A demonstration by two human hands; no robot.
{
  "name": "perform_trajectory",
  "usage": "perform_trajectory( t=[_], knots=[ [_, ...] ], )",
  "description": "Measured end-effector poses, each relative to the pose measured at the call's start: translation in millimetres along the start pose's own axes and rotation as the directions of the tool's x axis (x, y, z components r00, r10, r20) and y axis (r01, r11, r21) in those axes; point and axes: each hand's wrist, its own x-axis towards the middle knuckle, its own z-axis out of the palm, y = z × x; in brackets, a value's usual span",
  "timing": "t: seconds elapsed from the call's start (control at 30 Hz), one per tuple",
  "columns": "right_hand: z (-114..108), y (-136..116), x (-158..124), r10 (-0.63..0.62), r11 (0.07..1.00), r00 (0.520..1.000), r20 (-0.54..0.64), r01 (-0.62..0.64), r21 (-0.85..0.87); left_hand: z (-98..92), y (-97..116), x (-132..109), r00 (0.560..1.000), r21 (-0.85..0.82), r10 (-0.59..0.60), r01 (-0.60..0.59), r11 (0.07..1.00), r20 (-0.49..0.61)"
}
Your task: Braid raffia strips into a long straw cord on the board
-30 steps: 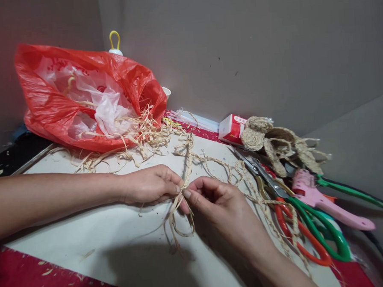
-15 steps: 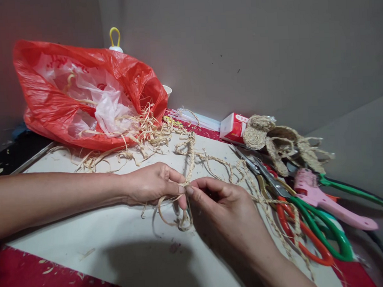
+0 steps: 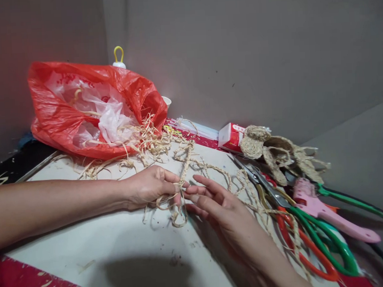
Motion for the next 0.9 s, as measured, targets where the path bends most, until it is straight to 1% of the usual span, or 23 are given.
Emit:
perform_trajectory(
  t=[0.13,0.2,0.23,0.3,0.37,0.4,0.43,0.47,0.53,0.7,0.9],
  knots=[
    [6.9,0.0,-3.1,0.037,0.985,0.997,-0.062,-0.026,0.170,1.8,2.8,-3.0,1.000,-0.018,-0.005,0.005,1.000,-0.001],
    [8.3,0.3,-4.1,0.058,0.970,0.997,-0.048,-0.045,0.238,4.3,3.3,-5.3,1.000,-0.033,-0.002,0.002,0.999,0.019],
    [8.6,0.5,-4.4,0.067,0.964,0.998,-0.006,-0.063,0.257,5.7,3.2,-6.2,1.000,-0.039,-0.002,0.003,0.999,0.028],
    [8.2,0.9,-4.6,0.064,0.959,0.986,0.151,-0.103,0.263,8.4,2.4,-7.3,0.999,-0.047,-0.005,0.007,0.999,0.041],
    [6.8,1.1,-3.7,0.067,0.956,0.940,0.335,-0.156,0.248,10.6,1.8,-7.3,0.999,-0.053,-0.013,0.016,0.998,0.047],
    [5.7,1.1,-3.0,0.078,0.953,0.913,0.401,-0.186,0.238,11.4,2.0,-7.1,0.999,-0.055,-0.018,0.021,0.998,0.049],
    [4.6,1.1,-2.0,0.091,0.949,0.895,0.437,-0.210,0.234,12.1,2.4,-6.9,0.999,-0.051,-0.025,0.027,0.998,0.048],
    [3.4,0.9,-1.1,0.107,0.945,0.887,0.449,-0.232,0.232,12.6,3.0,-6.7,0.999,-0.043,-0.028,0.030,0.999,0.046],
    [1.3,0.2,0.7,0.145,0.943,0.886,0.441,-0.259,0.210,13.2,4.6,-6.6,0.999,-0.018,-0.033,0.033,0.999,0.042],
    [-2.4,-4.2,2.7,0.180,0.969,0.901,0.394,-0.232,0.089,13.8,4.5,-6.3,0.997,-0.005,-0.057,0.057,0.998,0.057],
    [-3.6,-6.5,1.4,0.216,0.962,0.920,0.328,-0.259,0.091,14.2,1.8,-4.7,0.996,-0.065,-0.071,0.074,0.995,0.048]
  ],
)
